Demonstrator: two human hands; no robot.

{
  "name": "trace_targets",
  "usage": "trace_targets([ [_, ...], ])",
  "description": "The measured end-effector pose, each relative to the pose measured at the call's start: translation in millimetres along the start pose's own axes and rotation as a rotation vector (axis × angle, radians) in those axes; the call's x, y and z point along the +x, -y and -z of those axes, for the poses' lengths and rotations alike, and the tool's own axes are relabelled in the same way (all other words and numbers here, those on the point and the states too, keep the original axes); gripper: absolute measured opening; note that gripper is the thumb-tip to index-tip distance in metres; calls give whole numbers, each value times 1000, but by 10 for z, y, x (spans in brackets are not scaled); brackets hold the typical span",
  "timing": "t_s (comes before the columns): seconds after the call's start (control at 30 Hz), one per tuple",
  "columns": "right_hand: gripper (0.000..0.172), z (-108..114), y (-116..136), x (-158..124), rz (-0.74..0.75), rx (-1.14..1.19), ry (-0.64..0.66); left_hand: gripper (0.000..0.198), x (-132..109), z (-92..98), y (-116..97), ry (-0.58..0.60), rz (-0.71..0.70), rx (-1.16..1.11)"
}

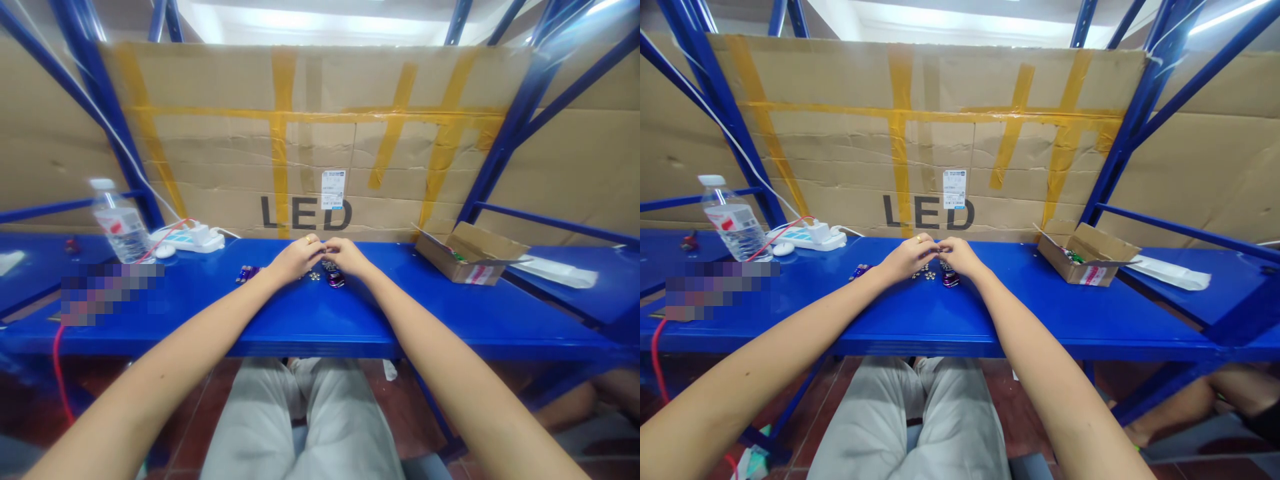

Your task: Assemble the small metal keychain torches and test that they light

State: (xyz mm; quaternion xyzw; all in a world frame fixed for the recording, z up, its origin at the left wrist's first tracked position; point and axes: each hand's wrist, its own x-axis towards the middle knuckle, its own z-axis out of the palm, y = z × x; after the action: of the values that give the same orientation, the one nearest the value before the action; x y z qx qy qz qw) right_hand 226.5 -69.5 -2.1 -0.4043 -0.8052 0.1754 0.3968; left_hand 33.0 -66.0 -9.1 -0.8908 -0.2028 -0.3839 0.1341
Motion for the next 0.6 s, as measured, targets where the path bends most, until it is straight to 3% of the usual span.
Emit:
trace_targets([
  [0.23, 20, -2, -37, 29, 55, -54, -101, 15, 6, 7, -28, -25, -14, -8],
  [0.6, 19, -19, -100, 44, 65, 13, -117, 18, -3, -3, -56, -55, 11, 9],
])
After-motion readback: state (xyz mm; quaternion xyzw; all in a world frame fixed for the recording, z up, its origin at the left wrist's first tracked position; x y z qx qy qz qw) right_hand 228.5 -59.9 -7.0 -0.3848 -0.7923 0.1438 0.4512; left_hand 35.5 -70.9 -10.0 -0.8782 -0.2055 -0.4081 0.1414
